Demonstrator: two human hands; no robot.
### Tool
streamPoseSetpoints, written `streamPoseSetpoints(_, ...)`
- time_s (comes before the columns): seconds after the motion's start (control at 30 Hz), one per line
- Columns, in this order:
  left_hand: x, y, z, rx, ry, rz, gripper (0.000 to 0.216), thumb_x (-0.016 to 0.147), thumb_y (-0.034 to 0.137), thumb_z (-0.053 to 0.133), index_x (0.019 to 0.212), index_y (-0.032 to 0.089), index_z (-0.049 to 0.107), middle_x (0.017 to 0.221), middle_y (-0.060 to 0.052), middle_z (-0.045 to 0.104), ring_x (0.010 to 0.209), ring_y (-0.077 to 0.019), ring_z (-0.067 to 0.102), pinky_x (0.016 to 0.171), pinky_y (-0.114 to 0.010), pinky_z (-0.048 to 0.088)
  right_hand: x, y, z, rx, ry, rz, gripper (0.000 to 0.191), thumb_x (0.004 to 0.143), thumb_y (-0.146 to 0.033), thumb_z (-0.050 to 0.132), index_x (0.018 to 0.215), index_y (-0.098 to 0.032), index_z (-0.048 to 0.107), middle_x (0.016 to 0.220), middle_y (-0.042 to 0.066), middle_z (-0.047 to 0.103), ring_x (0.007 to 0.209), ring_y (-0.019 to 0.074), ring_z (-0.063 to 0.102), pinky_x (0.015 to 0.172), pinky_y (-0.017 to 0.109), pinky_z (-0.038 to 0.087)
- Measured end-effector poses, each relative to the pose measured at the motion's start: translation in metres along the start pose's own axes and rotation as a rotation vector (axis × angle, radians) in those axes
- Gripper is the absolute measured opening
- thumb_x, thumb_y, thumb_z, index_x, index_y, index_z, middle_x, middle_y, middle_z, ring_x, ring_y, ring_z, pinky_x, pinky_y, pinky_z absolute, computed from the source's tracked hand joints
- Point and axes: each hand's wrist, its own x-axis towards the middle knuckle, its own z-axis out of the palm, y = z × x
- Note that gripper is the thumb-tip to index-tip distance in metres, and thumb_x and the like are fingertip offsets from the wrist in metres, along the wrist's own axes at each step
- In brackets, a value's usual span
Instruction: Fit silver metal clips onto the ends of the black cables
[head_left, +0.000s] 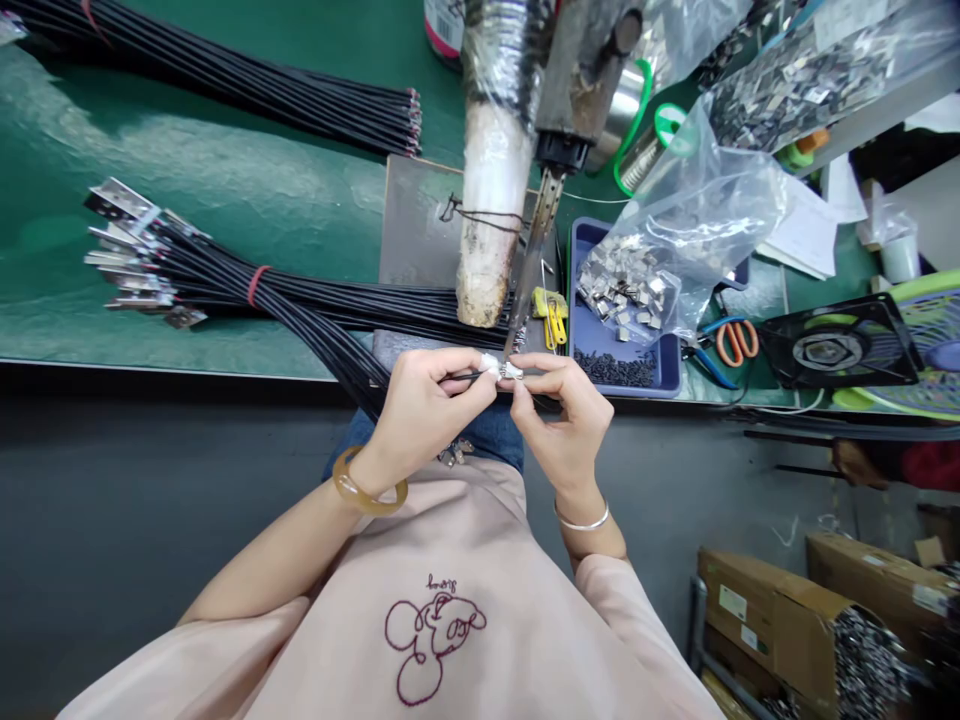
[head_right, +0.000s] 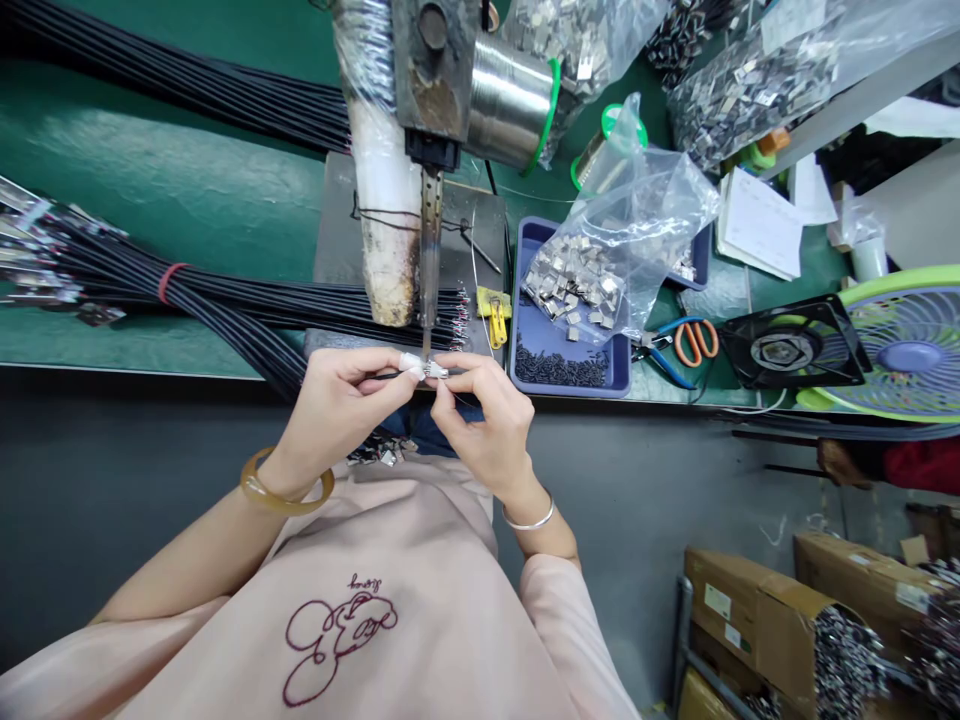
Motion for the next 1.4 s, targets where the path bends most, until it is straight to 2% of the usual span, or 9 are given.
streamPoseSetpoints(0.17,0.002,-0.001,0.002,-0.004,0.013,0.003,0.020,0.079,0.023,0.061,0.065,0.013,0.071,0.056,0.000,0.058,0.057,-0.0112,0.054,0.053,-0.020,0.042,0.001,0.003,0.003,-0.011,0.029,-0.077,0.017,0.087,-0.006,0.066,0.083,-0.022,0.061,0.098,0.003,0.077,0.094,0.0153,0.074,0.084,0.033,0.062)
streamPoseSetpoints(0.57,0.005,0.006,0.004,-0.013,0.098,0.059,0.015,0.075,0.017,0.061,0.067,0.012,0.073,0.059,0.001,0.061,0.052,-0.0065,0.046,0.048,-0.015,0.038,0.006,0.000,0.004,-0.011,0.051,-0.075,0.016,0.086,-0.008,0.068,0.085,-0.023,0.065,0.098,0.003,0.076,0.093,0.0172,0.074,0.082,0.035,0.064)
streamPoseSetpoints(0.8,0.004,0.001,0.004,0.050,0.027,-0.014,0.019,0.076,0.021,0.059,0.062,0.012,0.067,0.054,0.002,0.051,0.051,-0.0067,0.039,0.047,-0.018,0.032,-0.001,-0.002,-0.001,-0.038,-0.037,-0.068,0.018,0.086,-0.006,0.064,0.085,-0.023,0.059,0.109,0.006,0.076,0.094,0.0151,0.075,0.083,0.030,0.065)
streamPoseSetpoints(1.0,0.003,-0.001,0.004,0.038,0.008,0.007,0.017,0.077,0.022,0.060,0.065,0.012,0.067,0.053,0.004,0.046,0.050,-0.0060,0.036,0.046,-0.019,0.030,-0.001,0.001,0.000,-0.100,0.014,-0.131,0.018,0.088,-0.007,0.066,0.090,-0.023,0.061,0.101,0.004,0.077,0.094,0.0150,0.074,0.082,0.030,0.063)
streamPoseSetpoints(1.13,-0.001,-0.006,0.002,0.005,0.016,0.013,0.013,0.079,0.022,0.063,0.070,0.014,0.067,0.056,0.002,0.056,0.051,-0.0077,0.046,0.050,-0.020,0.039,-0.005,0.000,0.005,-0.178,0.089,-0.174,0.021,0.088,-0.004,0.066,0.094,-0.024,0.063,0.098,0.004,0.077,0.090,0.0141,0.074,0.078,0.028,0.063)
streamPoseSetpoints(1.2,-0.003,-0.008,0.001,-0.030,0.029,0.021,0.012,0.082,0.022,0.064,0.073,0.014,0.066,0.062,0.000,0.062,0.054,-0.0088,0.052,0.054,-0.020,0.044,-0.008,0.000,0.008,-0.143,0.097,-0.121,0.018,0.089,-0.006,0.066,0.092,-0.024,0.064,0.096,0.003,0.076,0.089,0.0145,0.074,0.074,0.028,0.064)
streamPoseSetpoints(1.27,-0.004,-0.007,0.000,-0.077,0.028,0.020,0.011,0.083,0.023,0.064,0.075,0.015,0.066,0.064,0.000,0.065,0.055,-0.0091,0.055,0.055,-0.020,0.045,-0.010,-0.001,0.010,-0.003,0.066,0.033,0.012,0.091,-0.012,0.066,0.089,-0.023,0.064,0.096,0.002,0.073,0.088,0.0144,0.075,0.070,0.027,0.065)
streamPoseSetpoints(1.33,-0.005,-0.005,-0.001,-0.134,-0.002,-0.005,0.009,0.083,0.023,0.064,0.077,0.016,0.065,0.063,0.000,0.064,0.054,-0.0094,0.056,0.054,-0.020,0.046,-0.010,-0.001,0.010,0.178,0.021,0.210,0.008,0.093,-0.018,0.066,0.087,-0.022,0.063,0.098,0.002,0.071,0.082,0.0128,0.075,0.069,0.026,0.066)
streamPoseSetpoints(1.4,-0.005,-0.003,0.000,-0.169,-0.024,-0.028,0.008,0.082,0.024,0.063,0.078,0.016,0.064,0.060,0.002,0.059,0.052,-0.0093,0.054,0.052,-0.020,0.044,-0.010,-0.001,0.009,0.288,-0.005,0.297,0.008,0.094,-0.021,0.066,0.086,-0.021,0.063,0.100,0.002,0.070,0.079,0.0112,0.075,0.069,0.025,0.067)
